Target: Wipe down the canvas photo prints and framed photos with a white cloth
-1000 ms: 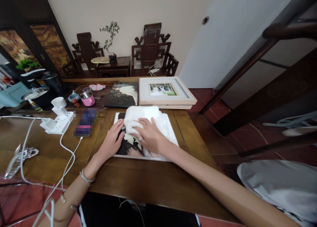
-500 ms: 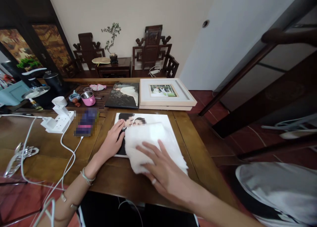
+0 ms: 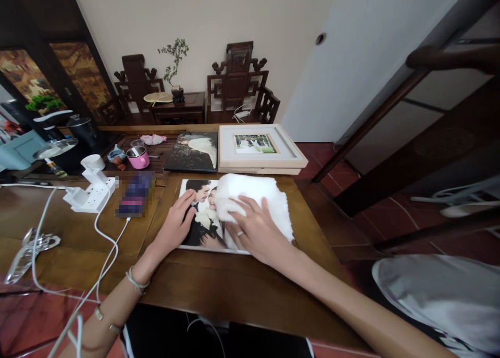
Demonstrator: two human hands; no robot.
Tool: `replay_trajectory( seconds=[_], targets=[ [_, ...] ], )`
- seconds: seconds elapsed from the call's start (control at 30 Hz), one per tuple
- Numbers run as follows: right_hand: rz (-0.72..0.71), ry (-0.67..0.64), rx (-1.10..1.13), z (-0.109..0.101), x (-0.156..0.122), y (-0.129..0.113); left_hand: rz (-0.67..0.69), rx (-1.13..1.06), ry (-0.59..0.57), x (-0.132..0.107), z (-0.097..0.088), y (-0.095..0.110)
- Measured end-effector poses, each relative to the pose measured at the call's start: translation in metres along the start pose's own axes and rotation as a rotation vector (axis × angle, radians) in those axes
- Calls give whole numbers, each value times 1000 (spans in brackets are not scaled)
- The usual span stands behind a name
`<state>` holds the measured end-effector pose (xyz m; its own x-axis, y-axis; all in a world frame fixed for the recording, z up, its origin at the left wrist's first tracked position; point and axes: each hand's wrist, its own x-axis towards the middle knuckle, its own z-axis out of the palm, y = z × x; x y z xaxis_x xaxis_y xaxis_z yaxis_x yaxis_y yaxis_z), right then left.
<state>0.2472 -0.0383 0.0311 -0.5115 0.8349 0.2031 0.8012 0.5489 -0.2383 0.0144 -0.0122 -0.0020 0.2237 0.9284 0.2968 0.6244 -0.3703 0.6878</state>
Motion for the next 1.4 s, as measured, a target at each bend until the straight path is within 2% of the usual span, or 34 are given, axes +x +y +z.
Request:
replay_trajectory(
  seconds=[0.1,0.2,0.33,0.43,0.57,0.7,0.87,1.0,1.13,1.27,1.4],
  targets=[
    [-119,-81,33,3,10,-17,-53,-129,116,0,-1,4],
    [-294,-165,108,5,7,-30,-83,-253,197,-2,-1,3],
    [-466,-189,224,0,-13,-34,-92,-291,189,-3,0,0],
    [-499,-202,306,-13,-33,-30,-76,-211,160,-3,-2,3],
    [-426,-194,356,-27,-52,-17,-18,-71,98,0,-2,7],
    [-317,-98,316,-22,-48,6,56,36,25,1,-1,5],
    [-123,77,322,3,-5,22,90,78,25,1,0,1],
    [20,85,421,17,52,7,107,103,30,2,0,0],
    [-6,77,441,21,98,-13,104,128,43,2,1,-3],
    [-53,58,424,19,109,-15,105,135,44,1,1,-4],
    [-38,51,391,13,88,10,112,122,25,1,0,-3]
  ],
)
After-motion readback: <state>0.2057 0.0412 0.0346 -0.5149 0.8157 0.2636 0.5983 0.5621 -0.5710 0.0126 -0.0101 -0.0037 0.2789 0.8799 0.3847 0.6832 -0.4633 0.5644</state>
